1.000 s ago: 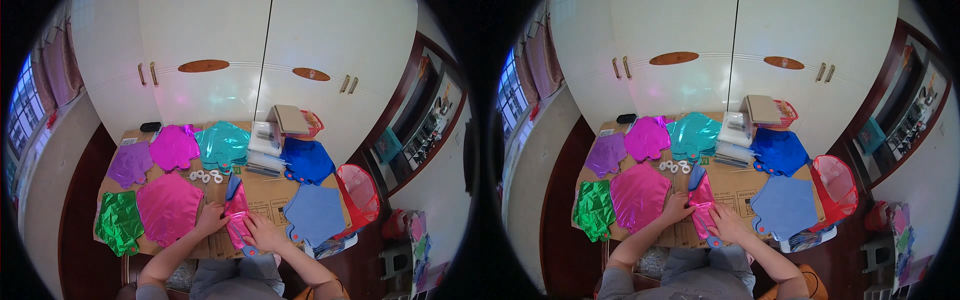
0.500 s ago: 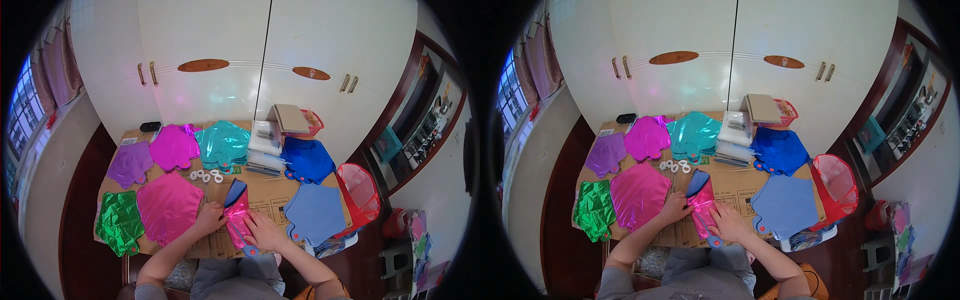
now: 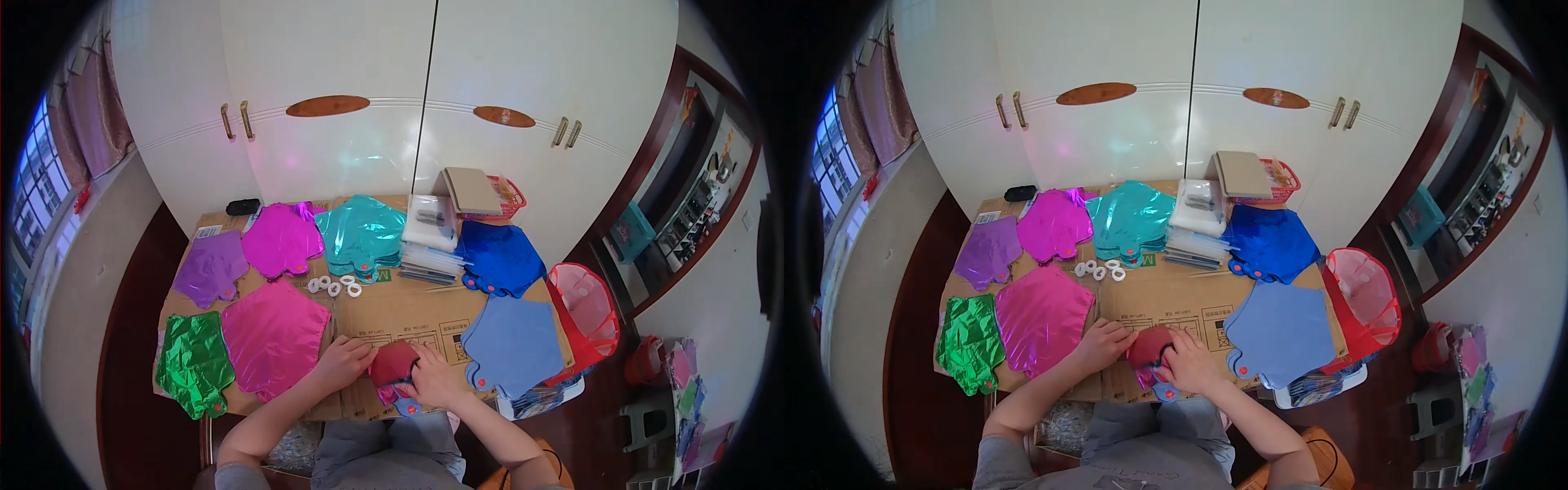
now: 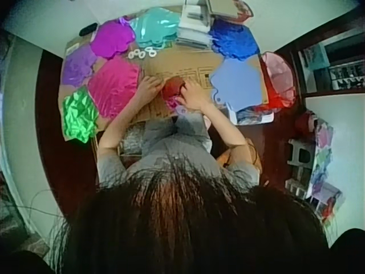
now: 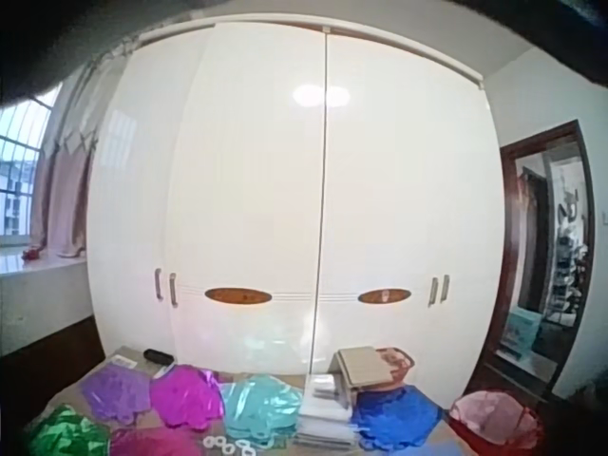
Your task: Folding colorful plastic bags and placing them into clear plastic retail packaging envelopes.
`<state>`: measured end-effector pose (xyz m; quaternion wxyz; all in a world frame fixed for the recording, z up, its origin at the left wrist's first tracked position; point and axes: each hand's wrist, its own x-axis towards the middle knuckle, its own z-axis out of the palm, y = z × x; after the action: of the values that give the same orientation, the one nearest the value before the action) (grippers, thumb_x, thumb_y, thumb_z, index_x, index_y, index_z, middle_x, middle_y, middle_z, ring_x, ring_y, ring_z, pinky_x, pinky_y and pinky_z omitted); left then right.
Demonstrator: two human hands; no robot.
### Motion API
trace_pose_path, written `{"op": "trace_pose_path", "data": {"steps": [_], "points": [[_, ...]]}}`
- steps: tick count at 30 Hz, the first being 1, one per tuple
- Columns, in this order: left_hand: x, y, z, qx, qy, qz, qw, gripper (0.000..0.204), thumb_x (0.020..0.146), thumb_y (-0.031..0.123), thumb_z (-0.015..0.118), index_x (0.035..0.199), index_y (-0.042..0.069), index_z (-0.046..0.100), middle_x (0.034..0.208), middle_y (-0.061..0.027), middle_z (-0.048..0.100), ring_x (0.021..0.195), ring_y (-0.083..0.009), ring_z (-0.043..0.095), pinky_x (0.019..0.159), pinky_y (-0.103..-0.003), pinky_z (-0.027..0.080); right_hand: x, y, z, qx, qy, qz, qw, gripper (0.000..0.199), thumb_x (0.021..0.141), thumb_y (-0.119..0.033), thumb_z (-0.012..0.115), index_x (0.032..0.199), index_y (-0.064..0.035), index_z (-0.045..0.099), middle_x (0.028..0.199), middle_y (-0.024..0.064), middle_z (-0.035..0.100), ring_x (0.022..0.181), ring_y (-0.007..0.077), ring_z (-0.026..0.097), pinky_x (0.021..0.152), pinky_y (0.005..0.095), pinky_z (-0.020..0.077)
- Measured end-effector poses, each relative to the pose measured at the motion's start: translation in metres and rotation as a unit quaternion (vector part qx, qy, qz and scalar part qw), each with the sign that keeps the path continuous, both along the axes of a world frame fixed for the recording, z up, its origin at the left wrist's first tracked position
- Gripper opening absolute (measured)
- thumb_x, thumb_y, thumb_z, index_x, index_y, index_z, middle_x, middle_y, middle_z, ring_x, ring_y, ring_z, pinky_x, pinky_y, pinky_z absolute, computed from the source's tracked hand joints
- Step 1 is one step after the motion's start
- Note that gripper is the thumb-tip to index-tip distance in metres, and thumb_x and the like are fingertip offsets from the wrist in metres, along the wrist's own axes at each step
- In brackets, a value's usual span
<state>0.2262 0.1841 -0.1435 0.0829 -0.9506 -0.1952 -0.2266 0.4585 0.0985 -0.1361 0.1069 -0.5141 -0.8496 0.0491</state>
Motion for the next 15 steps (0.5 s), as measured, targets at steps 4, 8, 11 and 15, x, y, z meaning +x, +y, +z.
{"op": "trace_pose_path", "data": {"steps": [4, 8, 11, 15], "points": [[-0.001, -0.006, 0.008, 0.023, 0.045, -0.014, 0.999, 0.035, 0.076, 0.015, 0.057, 0.109, 0.007, 0.064, 0.096, 0.0003, 0.061, 0.095, -0.0126, 0.057, 0.079, -0.030, 0.041, 0.004, -0.001, -0.009, 0.014, 0.001, 0.009, 1.000, 0.052, 0.073, -0.028, 0.064, 0.116, 0.0001, 0.056, 0.130, 0.0197, 0.044, 0.130, 0.0324, 0.034, 0.111, 0.0459, 0.0236], [0.000, -0.014, 0.015, 0.043, 0.080, -0.007, 0.996, 0.036, 0.078, 0.016, 0.055, 0.112, 0.005, 0.062, 0.112, -0.0026, 0.061, 0.108, -0.0143, 0.055, 0.087, -0.033, 0.040, 0.004, -0.002, -0.010, 0.019, 0.019, -0.011, 1.000, 0.055, 0.070, -0.027, 0.065, 0.118, -0.0015, 0.056, 0.132, 0.0163, 0.042, 0.131, 0.0311, 0.033, 0.111, 0.0458, 0.0222], [-0.001, -0.018, 0.011, 0.048, 0.099, 0.006, 0.994, 0.038, 0.080, 0.016, 0.054, 0.115, 0.004, 0.060, 0.122, -0.0050, 0.059, 0.118, -0.0163, 0.052, 0.097, -0.036, 0.038, 0.004, -0.001, -0.009, 0.028, 0.072, -0.011, 0.997, 0.054, 0.070, -0.025, 0.065, 0.119, -0.0026, 0.055, 0.130, 0.0152, 0.045, 0.128, 0.0313, 0.035, 0.110, 0.0454, 0.0239], [-0.002, -0.019, 0.009, 0.040, 0.114, 0.011, 0.993, 0.039, 0.082, 0.016, 0.053, 0.118, 0.004, 0.058, 0.124, -0.0066, 0.058, 0.123, -0.0180, 0.049, 0.105, -0.041, 0.033, 0.026, 0.019, -0.021, -0.036, 0.193, 0.046, 0.979, 0.053, 0.072, -0.018, 0.064, 0.122, -0.0046, 0.053, 0.122, 0.0135, 0.052, 0.120, 0.0309, 0.046, 0.106, 0.0425, 0.0332]]}}
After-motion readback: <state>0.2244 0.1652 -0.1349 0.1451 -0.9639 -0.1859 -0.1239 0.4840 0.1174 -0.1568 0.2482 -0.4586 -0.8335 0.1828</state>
